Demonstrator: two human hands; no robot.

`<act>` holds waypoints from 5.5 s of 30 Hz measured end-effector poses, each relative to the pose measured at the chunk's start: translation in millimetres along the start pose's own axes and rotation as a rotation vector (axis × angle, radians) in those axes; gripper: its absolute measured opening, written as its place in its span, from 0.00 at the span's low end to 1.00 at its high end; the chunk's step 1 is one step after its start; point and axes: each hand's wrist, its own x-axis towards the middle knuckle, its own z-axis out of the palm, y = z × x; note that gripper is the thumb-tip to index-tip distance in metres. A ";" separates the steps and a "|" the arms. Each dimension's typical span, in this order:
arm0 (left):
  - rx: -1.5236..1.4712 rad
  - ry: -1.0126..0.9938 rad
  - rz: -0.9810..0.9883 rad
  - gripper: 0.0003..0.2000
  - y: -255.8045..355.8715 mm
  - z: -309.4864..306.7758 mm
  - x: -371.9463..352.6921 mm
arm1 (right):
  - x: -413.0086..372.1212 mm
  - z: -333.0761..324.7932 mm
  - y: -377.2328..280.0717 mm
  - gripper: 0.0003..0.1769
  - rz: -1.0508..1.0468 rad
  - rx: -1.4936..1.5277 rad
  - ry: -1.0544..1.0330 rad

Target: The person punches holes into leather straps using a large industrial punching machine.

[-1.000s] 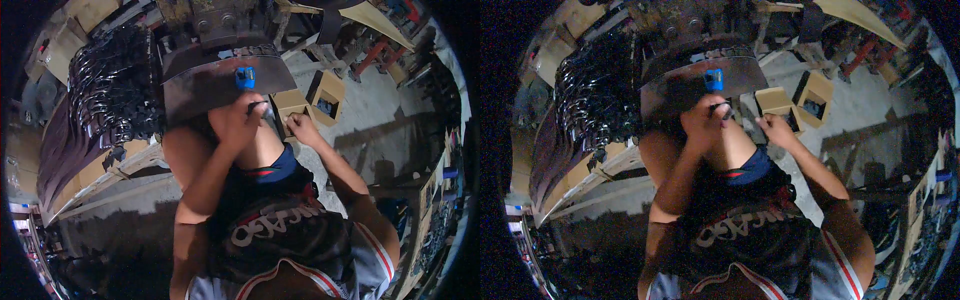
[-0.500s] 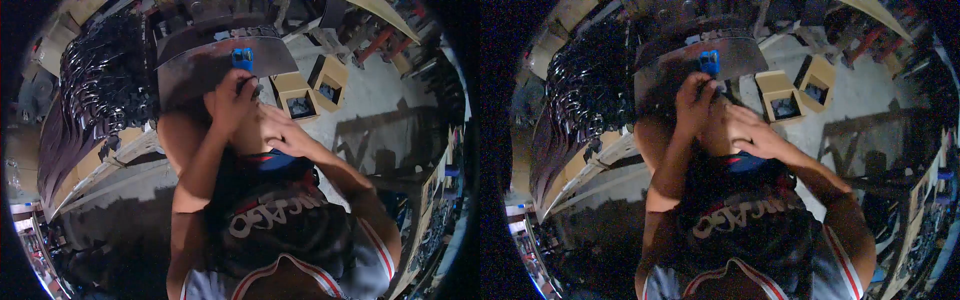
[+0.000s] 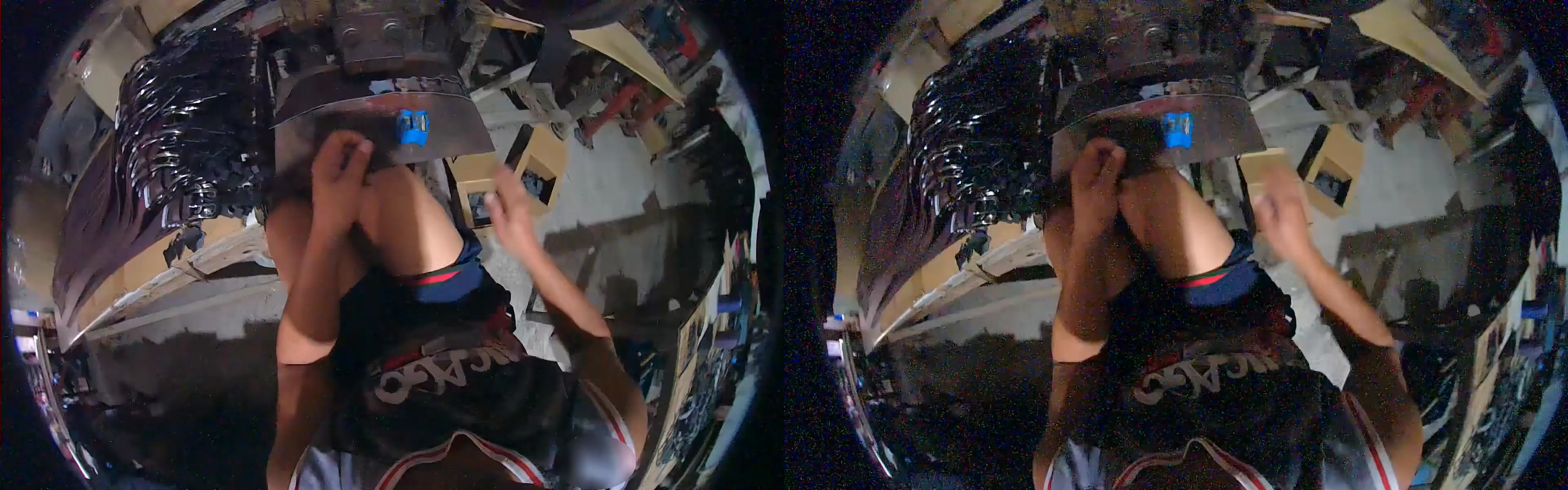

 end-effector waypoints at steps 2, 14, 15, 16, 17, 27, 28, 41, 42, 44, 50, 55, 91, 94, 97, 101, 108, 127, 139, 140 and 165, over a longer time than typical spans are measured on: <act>0.084 -0.105 0.108 0.05 -21.7 21.2 -18.0 | -13.5 -15.9 -85.3 0.30 -0.169 0.112 -0.171; 0.238 -0.247 0.288 0.11 2.6 60.6 -35.6 | -4.3 2.6 20.7 0.16 0.487 0.722 0.176; 0.287 -0.202 0.265 0.11 5.5 55.0 -32.2 | -3.2 3.6 55.8 0.16 0.563 0.742 0.240; 0.337 -0.159 0.239 0.11 10.1 47.3 -29.3 | -11.0 8.3 107.9 0.17 0.559 0.521 0.243; 0.388 -0.114 0.216 0.11 12.6 38.8 -25.4 | -19.6 13.1 160.5 0.18 0.548 0.302 0.249; 0.320 0.108 0.177 0.09 -12.1 17.2 -2.6 | 91.8 -11.3 -108.9 0.37 -0.328 -0.023 -0.047; 0.323 0.115 0.213 0.09 -16.5 19.5 -3.3 | 106.3 -3.5 -108.7 0.38 -0.327 -0.015 -0.116; 0.201 -0.105 0.445 0.25 17.2 14.8 -18.5 | 84.6 19.2 -110.1 0.18 0.411 1.648 -0.484; 0.193 -0.068 0.457 0.24 17.2 16.2 -19.3 | 82.3 20.0 -110.7 0.18 0.436 1.665 -0.468; 0.211 -0.051 0.473 0.22 18.2 15.7 -18.6 | 79.7 21.9 -111.2 0.17 0.487 1.701 -0.436; 0.298 -0.010 0.459 0.15 21.6 22.7 -22.1 | 73.7 25.1 -112.7 0.15 0.580 1.725 -0.328; 0.323 0.061 0.497 0.09 9.0 33.6 -23.0 | 64.4 19.9 -77.8 0.16 0.569 1.679 -0.253; 0.609 0.251 0.361 0.12 -20.4 -63.5 55.2 | -26.2 -77.6 125.8 0.16 0.803 1.569 0.594; 0.982 0.210 0.387 0.14 -46.7 -76.5 84.1 | 38.6 -79.7 65.8 0.17 0.788 1.367 0.387; 1.100 0.260 0.254 0.15 -98.1 -79.5 116.0 | 70.8 -64.8 28.2 0.19 0.534 1.370 0.144; 1.080 0.079 -0.056 0.24 -96.2 -87.6 128.0 | 86.0 -44.9 -35.5 0.26 0.475 1.337 -0.023; 0.996 0.167 -0.060 0.23 -85.9 -77.2 124.9 | 97.7 -18.0 -35.1 0.20 0.438 1.440 -0.142; 0.184 0.173 -0.180 0.14 -101.7 -76.7 161.9 | 217.9 61.4 -25.8 0.40 -0.082 0.545 0.008; 0.235 0.242 -0.249 0.14 -94.5 -75.6 152.7 | 223.9 74.6 -67.6 0.52 -0.183 0.092 -0.137; 0.234 0.241 -0.265 0.14 -94.3 -75.5 152.1 | 222.8 74.0 -65.3 0.51 -0.183 0.116 -0.170; 0.219 0.181 -0.239 0.11 -82.3 -71.8 146.5 | 218.3 80.1 -56.9 0.45 -0.065 0.249 -0.181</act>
